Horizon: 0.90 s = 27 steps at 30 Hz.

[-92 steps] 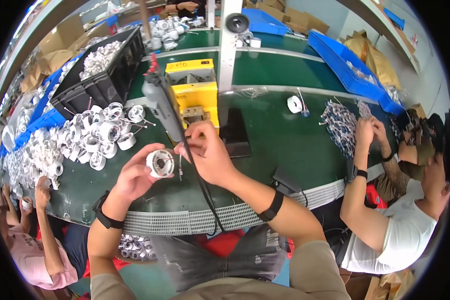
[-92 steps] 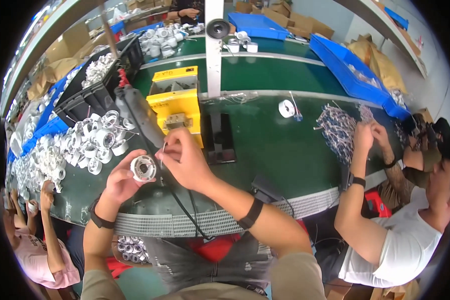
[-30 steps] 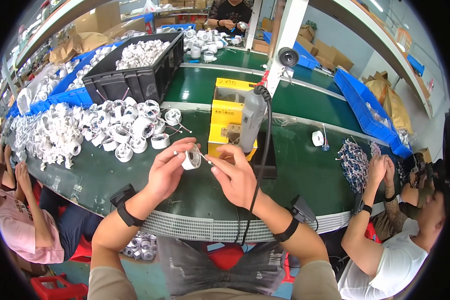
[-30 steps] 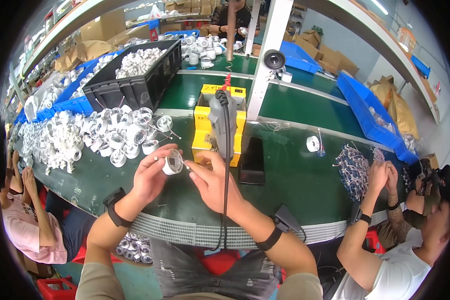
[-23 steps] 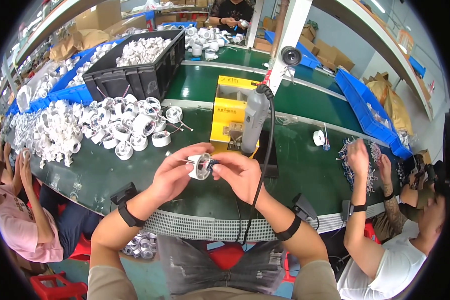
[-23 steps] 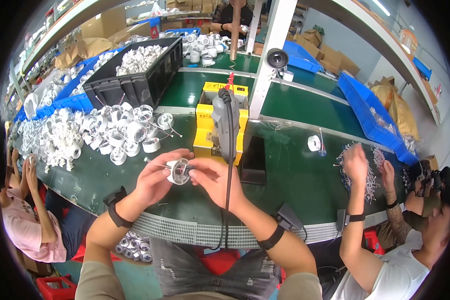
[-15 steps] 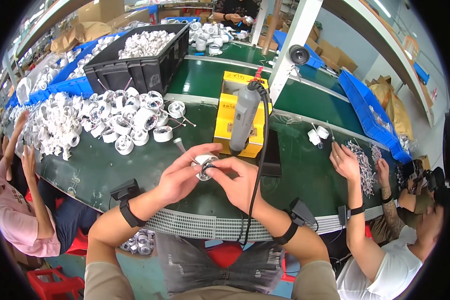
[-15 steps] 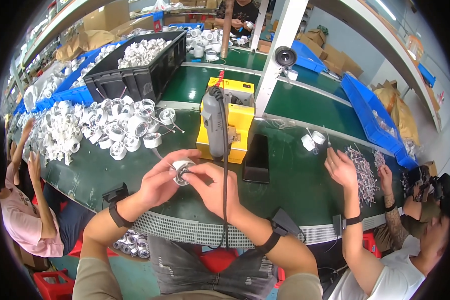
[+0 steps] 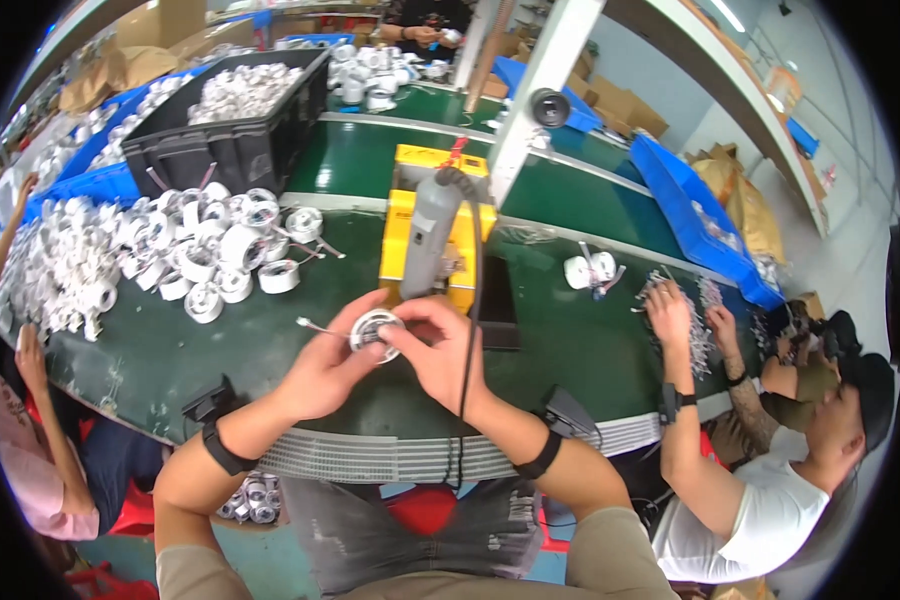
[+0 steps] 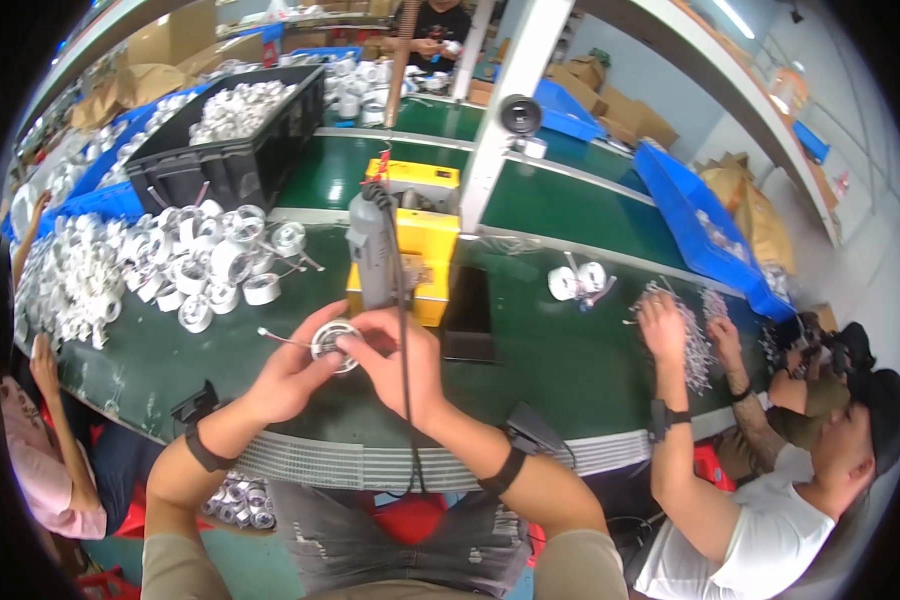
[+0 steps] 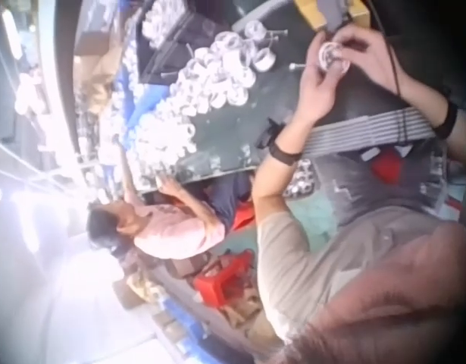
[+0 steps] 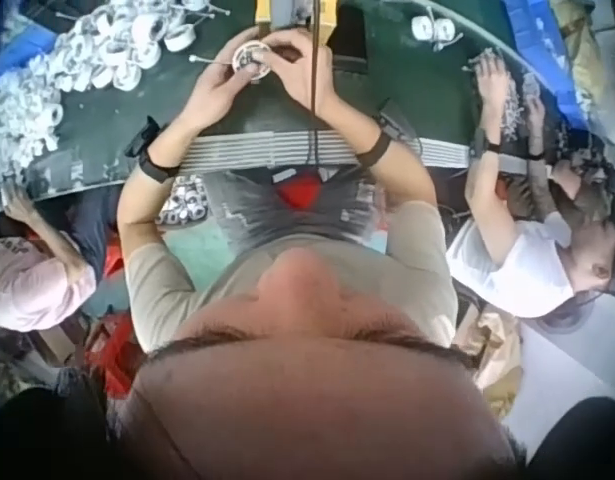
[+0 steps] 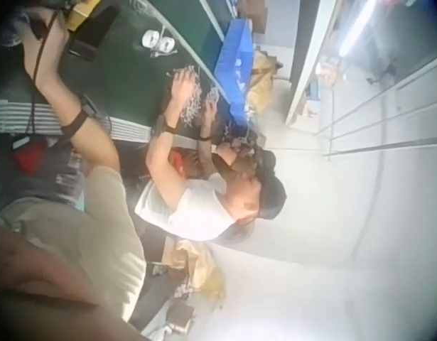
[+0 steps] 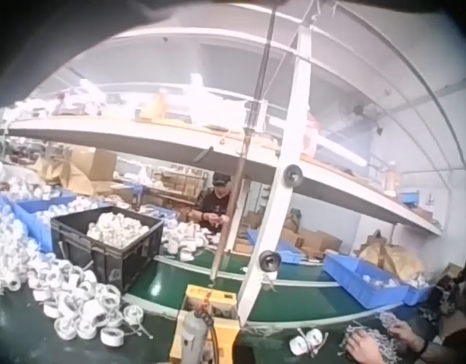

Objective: Assembling LED bulb components at a factory workbench using a pneumatic screwdriver.

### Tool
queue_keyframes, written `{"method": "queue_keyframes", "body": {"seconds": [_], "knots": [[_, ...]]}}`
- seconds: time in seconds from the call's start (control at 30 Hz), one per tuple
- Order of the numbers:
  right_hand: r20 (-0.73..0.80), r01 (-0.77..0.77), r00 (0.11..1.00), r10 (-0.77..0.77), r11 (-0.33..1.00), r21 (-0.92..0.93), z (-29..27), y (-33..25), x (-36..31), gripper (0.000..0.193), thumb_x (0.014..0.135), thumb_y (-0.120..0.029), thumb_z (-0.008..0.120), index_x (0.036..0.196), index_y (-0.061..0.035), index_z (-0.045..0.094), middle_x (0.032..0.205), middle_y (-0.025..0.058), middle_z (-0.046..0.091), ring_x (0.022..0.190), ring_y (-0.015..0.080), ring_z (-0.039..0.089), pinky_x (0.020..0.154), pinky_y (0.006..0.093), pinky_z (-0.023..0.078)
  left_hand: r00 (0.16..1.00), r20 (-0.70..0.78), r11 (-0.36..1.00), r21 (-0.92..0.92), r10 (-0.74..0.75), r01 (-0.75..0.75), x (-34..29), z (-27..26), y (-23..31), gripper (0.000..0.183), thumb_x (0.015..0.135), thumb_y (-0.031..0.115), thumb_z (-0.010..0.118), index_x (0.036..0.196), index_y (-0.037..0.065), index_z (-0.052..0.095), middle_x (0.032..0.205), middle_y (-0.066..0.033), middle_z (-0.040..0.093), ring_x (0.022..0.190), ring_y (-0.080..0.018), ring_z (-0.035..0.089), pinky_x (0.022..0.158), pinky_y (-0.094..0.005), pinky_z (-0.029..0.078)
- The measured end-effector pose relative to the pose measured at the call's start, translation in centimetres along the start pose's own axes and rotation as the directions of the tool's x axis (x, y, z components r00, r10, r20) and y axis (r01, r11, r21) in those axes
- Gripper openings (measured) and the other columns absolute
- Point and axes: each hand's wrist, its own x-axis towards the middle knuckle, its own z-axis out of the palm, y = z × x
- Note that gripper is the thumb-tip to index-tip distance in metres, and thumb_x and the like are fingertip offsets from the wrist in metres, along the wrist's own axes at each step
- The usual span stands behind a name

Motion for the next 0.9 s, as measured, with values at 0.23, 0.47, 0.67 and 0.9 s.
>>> {"method": "queue_keyframes", "body": {"seconds": [0.23, 0.47, 0.67, 0.9], "knots": [[-0.377, 0.196, 0.845, -0.380, 0.875, -0.442, 0.3, -1.5, 3.0, 0.064, 0.066, -0.013, 0.084, 0.116, 0.0003, 0.046, 0.111, 0.0126, 0.048, 0.099, 0.0226, 0.056, 0.085, 0.0339, 0.047, 0.955, -0.039, 0.949, -0.135, -0.293, 0.286, 0.5, -0.9, 0.7, 0.036, 0.090, -0.001, 0.052, 0.125, 0.000, 0.043, 0.109, -0.0116, 0.057, 0.086, -0.0230, 0.066, 0.073, -0.0357, 0.060], [-0.472, 0.353, 0.842, -0.262, 0.929, 0.114, 0.0, -1.9, 6.6, 0.042, 0.091, -0.010, 0.056, 0.127, 0.0024, 0.039, 0.072, 0.0054, 0.058, 0.059, 0.0130, 0.057, 0.059, 0.0273, 0.049, 0.918, -0.091, 0.903, -0.242, -0.386, 0.355, 1.1, -1.0, 0.0, 0.031, 0.089, 0.000, 0.051, 0.119, 0.001, 0.049, 0.099, -0.0123, 0.060, 0.082, -0.0269, 0.068, 0.072, -0.0366, 0.061], [-0.509, 0.384, 0.804, -0.306, 0.922, 0.052, -1.1, -3.8, 9.7, 0.036, 0.093, -0.012, 0.052, 0.123, 0.0031, 0.039, 0.058, 0.0053, 0.050, 0.046, 0.0133, 0.048, 0.048, 0.0274, 0.042, 0.877, -0.041, 0.875, -0.104, -0.479, 0.473, 1.1, -1.1, 0.3, 0.028, 0.094, 0.006, 0.051, 0.120, -0.001, 0.048, 0.098, -0.0110, 0.060, 0.081, -0.0224, 0.066, 0.073, -0.0337, 0.061], [-0.497, 0.360, 0.815, -0.299, 0.933, 0.030, -0.9, -3.0, 9.7, 0.027, 0.093, -0.012, 0.052, 0.114, 0.0015, 0.042, 0.057, 0.0054, 0.048, 0.045, 0.0134, 0.047, 0.044, 0.0276, 0.040, 0.893, -0.028, 0.893, -0.065, -0.448, 0.446, 1.0, -1.1, -0.2, 0.027, 0.097, 0.010, 0.048, 0.121, -0.003, 0.048, 0.098, -0.0111, 0.060, 0.082, -0.0202, 0.066, 0.073, -0.0327, 0.061]]}}
